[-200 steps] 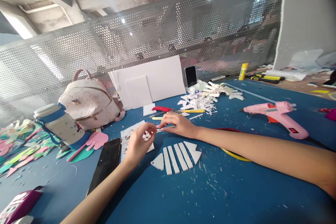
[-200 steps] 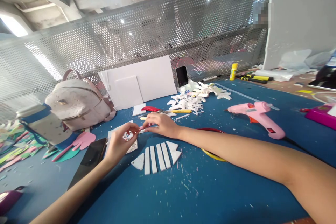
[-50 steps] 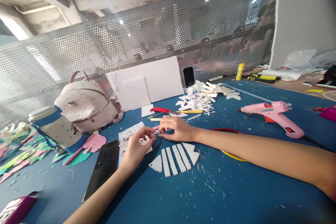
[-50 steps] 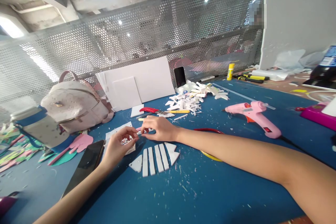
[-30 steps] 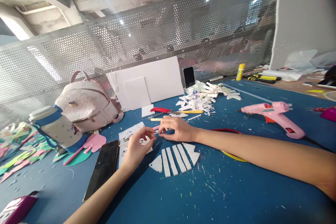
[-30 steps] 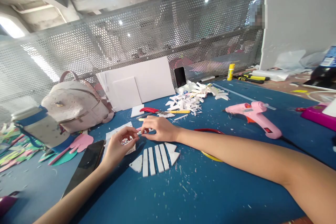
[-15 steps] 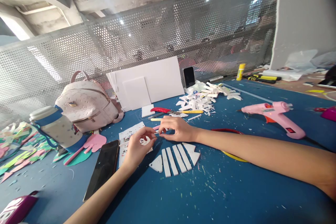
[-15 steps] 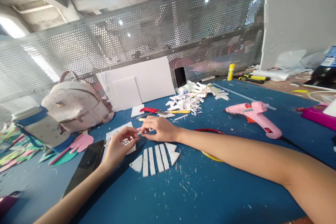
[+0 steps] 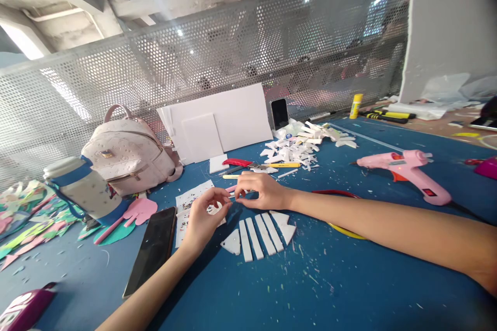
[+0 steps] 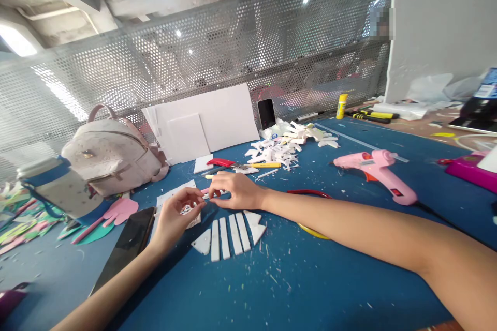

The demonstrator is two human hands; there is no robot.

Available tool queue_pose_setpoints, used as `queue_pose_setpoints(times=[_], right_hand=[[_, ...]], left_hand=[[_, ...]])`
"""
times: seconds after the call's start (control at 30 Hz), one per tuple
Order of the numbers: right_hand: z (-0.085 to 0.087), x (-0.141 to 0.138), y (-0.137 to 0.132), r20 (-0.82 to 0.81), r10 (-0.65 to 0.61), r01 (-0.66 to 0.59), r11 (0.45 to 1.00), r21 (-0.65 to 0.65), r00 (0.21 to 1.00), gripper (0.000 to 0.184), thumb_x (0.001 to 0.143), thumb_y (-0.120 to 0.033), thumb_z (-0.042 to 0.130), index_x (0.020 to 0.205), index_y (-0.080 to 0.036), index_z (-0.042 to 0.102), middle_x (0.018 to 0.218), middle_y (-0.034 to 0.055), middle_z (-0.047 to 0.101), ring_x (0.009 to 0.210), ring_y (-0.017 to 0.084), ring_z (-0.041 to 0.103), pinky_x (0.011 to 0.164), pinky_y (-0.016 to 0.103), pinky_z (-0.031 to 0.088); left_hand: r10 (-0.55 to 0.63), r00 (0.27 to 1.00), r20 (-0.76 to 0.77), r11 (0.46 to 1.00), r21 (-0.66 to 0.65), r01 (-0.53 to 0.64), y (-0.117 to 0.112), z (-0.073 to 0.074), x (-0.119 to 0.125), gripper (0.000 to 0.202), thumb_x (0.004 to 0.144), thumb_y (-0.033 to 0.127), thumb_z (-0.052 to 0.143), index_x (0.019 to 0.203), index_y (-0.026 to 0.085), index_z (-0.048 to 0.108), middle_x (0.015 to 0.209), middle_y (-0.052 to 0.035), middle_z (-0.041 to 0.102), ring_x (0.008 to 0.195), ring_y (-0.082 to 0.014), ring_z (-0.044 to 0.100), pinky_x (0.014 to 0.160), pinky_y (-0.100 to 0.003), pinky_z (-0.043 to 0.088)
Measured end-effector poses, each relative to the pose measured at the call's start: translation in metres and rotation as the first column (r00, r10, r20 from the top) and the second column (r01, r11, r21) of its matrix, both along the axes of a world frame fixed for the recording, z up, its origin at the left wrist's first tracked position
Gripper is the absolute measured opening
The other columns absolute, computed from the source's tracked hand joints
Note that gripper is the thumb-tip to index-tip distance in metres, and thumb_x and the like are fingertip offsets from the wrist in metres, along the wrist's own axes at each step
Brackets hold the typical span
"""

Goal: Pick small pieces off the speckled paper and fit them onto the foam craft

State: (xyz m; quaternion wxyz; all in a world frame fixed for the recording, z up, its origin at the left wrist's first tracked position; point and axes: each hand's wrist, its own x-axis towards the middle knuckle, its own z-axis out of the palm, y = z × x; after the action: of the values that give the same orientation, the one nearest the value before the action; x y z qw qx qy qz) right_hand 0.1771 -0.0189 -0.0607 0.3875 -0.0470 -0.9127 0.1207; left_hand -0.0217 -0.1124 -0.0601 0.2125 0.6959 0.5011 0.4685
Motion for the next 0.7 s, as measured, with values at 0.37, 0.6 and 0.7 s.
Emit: queue_pose_setpoints(times=[0.37, 0.6, 0.7], right_hand=[[0.0017, -0.0005, -0.0010, -0.009, 0.012, -0.012, 1.000, 0.003, 1.000, 0.005, 0.088, -0.019, 0.058, 0.087, -0.018, 0.063, 0.076, 0.0007, 0.057, 0.075, 0.014, 0.051, 0.071, 0.027, 0.043], [0.0025, -0.0002, -0.0021, -0.030, 0.031, -0.030, 1.000, 0.005, 0.999, 0.007, 0.090, -0.020, 0.057, 0.086, -0.018, 0.062, 0.077, 0.0016, 0.057, 0.075, 0.014, 0.050, 0.070, 0.027, 0.043], [0.0008, -0.0002, -0.0012, -0.028, 0.028, -0.027, 1.000, 0.009, 0.999, 0.007, 0.091, -0.021, 0.057, 0.086, -0.018, 0.062, 0.078, 0.0020, 0.058, 0.076, 0.015, 0.050, 0.071, 0.028, 0.043]], left_hand=[[-0.001, 1.000, 0.030, 1.000, -0.003, 0.002, -0.0027, -0.0005, 0.0045, 0.009, 0.081, 0.018, 0.065, 0.089, 0.021, 0.065, 0.084, -0.0013, 0.067, 0.074, -0.0147, 0.059, 0.070, -0.026, 0.048], [0.006, 0.999, 0.050, 1.000, -0.002, -0.006, -0.0028, -0.0021, 0.0039, 0.007, 0.082, 0.019, 0.065, 0.089, 0.020, 0.065, 0.083, -0.0014, 0.066, 0.074, -0.0147, 0.059, 0.071, -0.026, 0.047], [0.008, 0.998, 0.057, 1.000, 0.002, -0.008, -0.0016, -0.0027, 0.0033, 0.008, 0.081, 0.019, 0.065, 0.089, 0.020, 0.065, 0.084, -0.0013, 0.067, 0.075, -0.0146, 0.059, 0.071, -0.026, 0.047]])
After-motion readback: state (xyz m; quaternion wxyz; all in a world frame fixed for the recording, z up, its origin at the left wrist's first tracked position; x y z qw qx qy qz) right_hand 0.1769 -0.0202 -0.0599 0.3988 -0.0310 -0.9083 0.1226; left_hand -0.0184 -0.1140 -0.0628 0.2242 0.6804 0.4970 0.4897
